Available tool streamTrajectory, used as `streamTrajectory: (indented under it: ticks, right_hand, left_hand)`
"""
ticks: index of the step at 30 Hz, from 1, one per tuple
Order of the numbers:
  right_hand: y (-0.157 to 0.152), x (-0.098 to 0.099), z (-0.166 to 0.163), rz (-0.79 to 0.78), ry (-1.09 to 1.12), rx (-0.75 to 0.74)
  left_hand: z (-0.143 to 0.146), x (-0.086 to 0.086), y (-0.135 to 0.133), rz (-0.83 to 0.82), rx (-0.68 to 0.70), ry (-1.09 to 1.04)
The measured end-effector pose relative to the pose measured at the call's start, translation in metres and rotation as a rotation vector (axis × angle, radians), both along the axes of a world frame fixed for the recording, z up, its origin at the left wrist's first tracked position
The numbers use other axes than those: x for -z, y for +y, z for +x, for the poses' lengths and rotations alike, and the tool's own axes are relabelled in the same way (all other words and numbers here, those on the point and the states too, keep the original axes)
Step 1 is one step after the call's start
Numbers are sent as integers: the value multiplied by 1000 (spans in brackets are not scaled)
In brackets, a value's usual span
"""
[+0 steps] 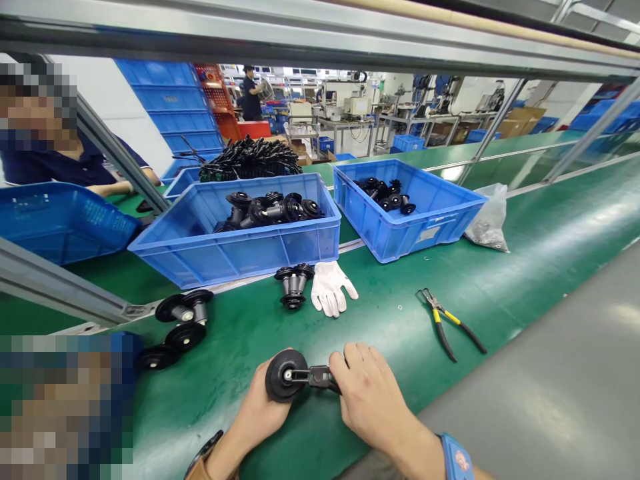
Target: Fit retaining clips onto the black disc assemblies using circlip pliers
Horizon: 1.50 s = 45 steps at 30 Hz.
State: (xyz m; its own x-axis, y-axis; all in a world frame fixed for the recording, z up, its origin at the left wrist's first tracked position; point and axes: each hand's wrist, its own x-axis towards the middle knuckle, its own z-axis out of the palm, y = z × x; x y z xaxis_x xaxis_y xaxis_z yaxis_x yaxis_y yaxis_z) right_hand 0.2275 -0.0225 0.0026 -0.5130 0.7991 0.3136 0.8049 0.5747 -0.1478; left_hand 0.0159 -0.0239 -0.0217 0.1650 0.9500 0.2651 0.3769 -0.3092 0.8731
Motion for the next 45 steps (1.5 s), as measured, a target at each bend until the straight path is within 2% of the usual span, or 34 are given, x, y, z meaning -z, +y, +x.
streamTrajectory:
  ticks: [3,7,11,15,22,25,31,36,45]
  right_hand:
    - [13,-7,8,25,-61,-105]
    - [19,-6,10,19,-97,-145]
    - [1,8,-1,-54,-32,-17]
    - [-17,18,-16,-72,31,100]
    - [-7,8,-15,12,26,80]
    - [-13,9,-19,39,36,118]
    - [-35,25,-35,72,119,246]
    - [-35,21,-38,56,101,249]
    - [-37,21,-41,74,55,273]
  left_hand:
    - [-5,0,-2,6,66,86]
    - [-6,9,-5,69,26,144]
    - [-3,18,-3,125,-112,126]
    - [-2,19,0,207,-219,73]
    - [-3,12,1,114,-148,48]
    - [-2,16,0,132,-187,11]
    - [2,24,-3,133,-249,-58]
    - [2,24,-3,74,-256,-92]
    - [-1,42,-2,-9,-340,-137]
